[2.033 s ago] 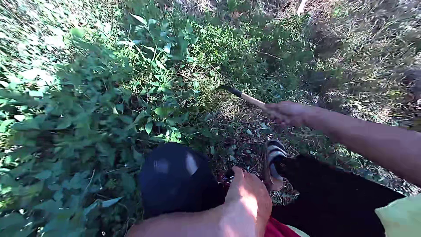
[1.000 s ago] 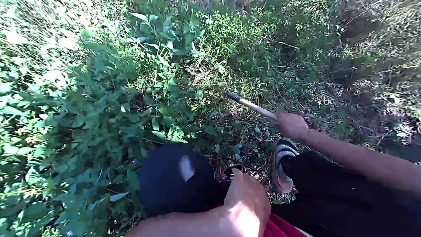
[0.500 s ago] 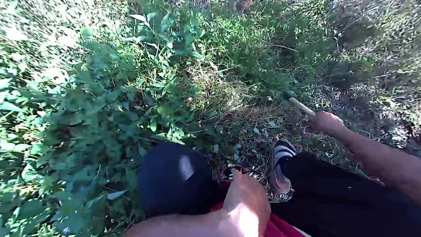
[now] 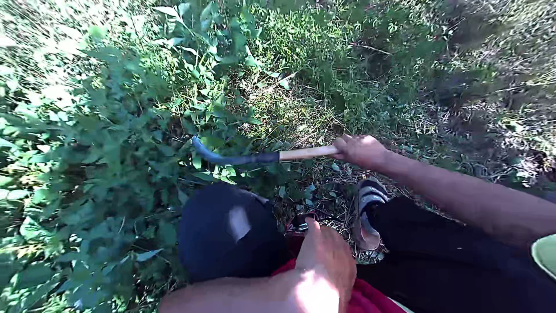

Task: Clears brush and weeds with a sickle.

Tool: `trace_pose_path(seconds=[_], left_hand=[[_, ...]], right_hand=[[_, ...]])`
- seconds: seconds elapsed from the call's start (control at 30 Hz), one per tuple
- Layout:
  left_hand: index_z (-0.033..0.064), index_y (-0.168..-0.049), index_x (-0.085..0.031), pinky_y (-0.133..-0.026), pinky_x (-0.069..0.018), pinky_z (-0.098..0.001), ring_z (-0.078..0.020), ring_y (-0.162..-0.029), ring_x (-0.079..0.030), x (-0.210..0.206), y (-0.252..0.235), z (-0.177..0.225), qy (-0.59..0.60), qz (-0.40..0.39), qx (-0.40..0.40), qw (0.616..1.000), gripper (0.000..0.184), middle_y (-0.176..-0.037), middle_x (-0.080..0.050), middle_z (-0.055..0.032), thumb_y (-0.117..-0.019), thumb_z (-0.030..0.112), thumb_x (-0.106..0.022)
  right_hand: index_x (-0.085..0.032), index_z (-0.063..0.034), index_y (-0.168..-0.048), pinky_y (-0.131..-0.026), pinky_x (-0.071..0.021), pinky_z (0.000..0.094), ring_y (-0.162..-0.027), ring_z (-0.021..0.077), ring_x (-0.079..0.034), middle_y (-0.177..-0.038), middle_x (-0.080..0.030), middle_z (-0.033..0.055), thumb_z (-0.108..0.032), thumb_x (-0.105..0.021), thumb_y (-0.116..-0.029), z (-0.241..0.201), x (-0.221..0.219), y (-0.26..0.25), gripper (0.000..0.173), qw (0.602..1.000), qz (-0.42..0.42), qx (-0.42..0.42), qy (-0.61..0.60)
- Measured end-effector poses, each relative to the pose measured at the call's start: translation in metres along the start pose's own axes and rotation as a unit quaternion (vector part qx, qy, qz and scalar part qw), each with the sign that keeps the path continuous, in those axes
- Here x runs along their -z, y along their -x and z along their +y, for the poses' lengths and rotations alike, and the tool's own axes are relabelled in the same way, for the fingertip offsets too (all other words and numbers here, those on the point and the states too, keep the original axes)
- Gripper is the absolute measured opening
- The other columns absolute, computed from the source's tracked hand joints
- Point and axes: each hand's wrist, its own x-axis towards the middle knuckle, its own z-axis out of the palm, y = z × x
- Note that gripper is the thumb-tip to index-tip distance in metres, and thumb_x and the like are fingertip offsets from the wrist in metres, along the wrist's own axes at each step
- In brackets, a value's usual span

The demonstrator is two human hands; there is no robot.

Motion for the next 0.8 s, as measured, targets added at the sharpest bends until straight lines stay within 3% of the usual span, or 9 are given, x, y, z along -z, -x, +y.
trace_pose_path(seconds=[0.07, 0.13, 0.23, 0.37, 0.5, 0.57, 0.67, 0.73, 0.8], left_hand=[[-0.0104, -0.136, -0.053, -0.103, -0.0451, -0.0590, -0.0410, -0.122, -0.062, -0.007, 0.001, -0.002, -0.009, 0.015, 0.005, 1.000, 0.035, -0.130, -0.061, -0.0279, -0.1063, 0.006, -0.043], [-0.0099, -0.133, -0.056, -0.100, -0.0481, -0.0572, -0.0399, -0.118, -0.065, -0.012, 0.004, -0.005, -0.018, 0.047, 0.002, 0.999, 0.033, -0.125, -0.064, -0.0265, -0.1040, 0.001, -0.043], [-0.0097, -0.134, -0.056, -0.101, -0.0466, -0.0576, -0.0402, -0.120, -0.064, -0.010, 0.008, -0.009, 0.001, 0.029, -0.008, 1.000, 0.034, -0.126, -0.064, -0.0263, -0.1043, 0.003, -0.044], [-0.0117, -0.140, -0.049, -0.107, -0.0402, -0.0605, -0.0441, -0.126, -0.058, 0.012, 0.011, -0.008, 0.024, -0.042, -0.026, 0.998, 0.038, -0.135, -0.058, -0.0302, -0.1099, 0.010, -0.038], [-0.0099, -0.142, -0.049, -0.109, -0.0396, -0.0601, -0.0434, -0.130, -0.056, 0.014, 0.008, -0.006, 0.025, -0.037, -0.032, 0.998, 0.041, -0.138, -0.057, -0.0295, -0.1097, 0.014, -0.043], [-0.0097, -0.144, -0.047, -0.110, -0.0382, -0.0603, -0.0437, -0.132, -0.055, 0.014, 0.006, -0.006, 0.027, -0.051, -0.024, 0.998, 0.042, -0.140, -0.056, -0.0298, -0.1088, 0.013, -0.045], [-0.0106, -0.142, -0.048, -0.108, -0.0402, -0.0609, -0.0449, -0.127, -0.058, 0.011, 0.003, -0.007, 0.021, -0.049, -0.007, 0.999, 0.041, -0.138, -0.057, -0.0308, -0.1087, 0.014, -0.045], [-0.0112, -0.141, -0.049, -0.108, -0.0404, -0.0606, -0.0449, -0.127, -0.058, 0.010, 0.003, -0.006, 0.021, -0.043, 0.000, 0.999, 0.042, -0.137, -0.057, -0.0308, -0.1094, 0.016, -0.045], [-0.0107, -0.141, -0.048, -0.109, -0.0403, -0.0600, -0.0442, -0.129, -0.057, 0.008, 0.005, -0.005, 0.020, -0.044, 0.001, 0.999, 0.042, -0.138, -0.057, -0.0302, -0.1099, 0.017, -0.044]], right_hand=[[-0.056, 0.0057, -0.129, -0.084, -0.0524, 0.0709, -0.105, 0.0549, -0.067, -0.113, -0.066, 0.0339, -0.037, -0.049, -0.1098, 0.042, -0.014, -0.003, 0.047, 0.975, -0.105, -0.195, -0.025], [-0.059, 0.0052, -0.127, -0.089, -0.0478, 0.0752, -0.112, 0.0556, -0.063, -0.117, -0.065, 0.0348, -0.037, -0.050, -0.1081, 0.087, -0.024, 0.005, 0.047, 0.929, -0.130, -0.334, -0.088], [-0.062, 0.0086, -0.122, -0.093, -0.0459, 0.0746, -0.115, 0.0539, -0.062, -0.118, -0.064, 0.0353, -0.039, -0.050, -0.1082, 0.087, -0.012, 0.017, 0.051, 0.899, -0.118, -0.396, -0.146], [-0.062, 0.0108, -0.114, -0.084, -0.0486, 0.0720, -0.100, 0.0545, -0.065, -0.101, -0.065, 0.0354, -0.044, -0.049, -0.1089, 0.014, 0.018, 0.013, 0.056, 0.922, -0.030, -0.325, -0.206], [-0.062, 0.0064, -0.119, -0.074, -0.0536, 0.0639, -0.082, 0.0452, -0.069, -0.092, -0.068, 0.0257, -0.035, -0.056, -0.1068, -0.041, 0.070, -0.002, 0.044, 0.968, 0.113, -0.083, -0.209], [-0.063, 0.0064, -0.120, -0.077, -0.0565, 0.0597, -0.089, 0.0423, -0.070, -0.103, -0.069, 0.0251, -0.033, -0.060, -0.1046, -0.057, 0.087, -0.018, 0.043, 0.964, 0.193, 0.043, -0.179], [-0.064, 0.0081, -0.106, -0.077, -0.0569, 0.0587, -0.091, 0.0475, -0.069, -0.098, -0.066, 0.0286, -0.032, -0.064, -0.1005, -0.062, 0.085, -0.052, 0.040, 0.941, 0.283, 0.166, -0.085], [-0.064, 0.0080, -0.102, -0.077, -0.0576, 0.0591, -0.092, 0.0487, -0.070, -0.097, -0.068, 0.0291, -0.029, -0.066, -0.0984, -0.036, 0.057, -0.071, 0.037, 0.943, 0.275, 0.182, -0.049], [-0.060, 0.0097, -0.118, -0.090, -0.0540, 0.0618, -0.106, 0.0497, -0.068, -0.110, -0.067, 0.0316, -0.031, -0.058, -0.1054, 0.005, 0.026, -0.069, 0.042, 0.993, 0.117, 0.020, -0.027]])
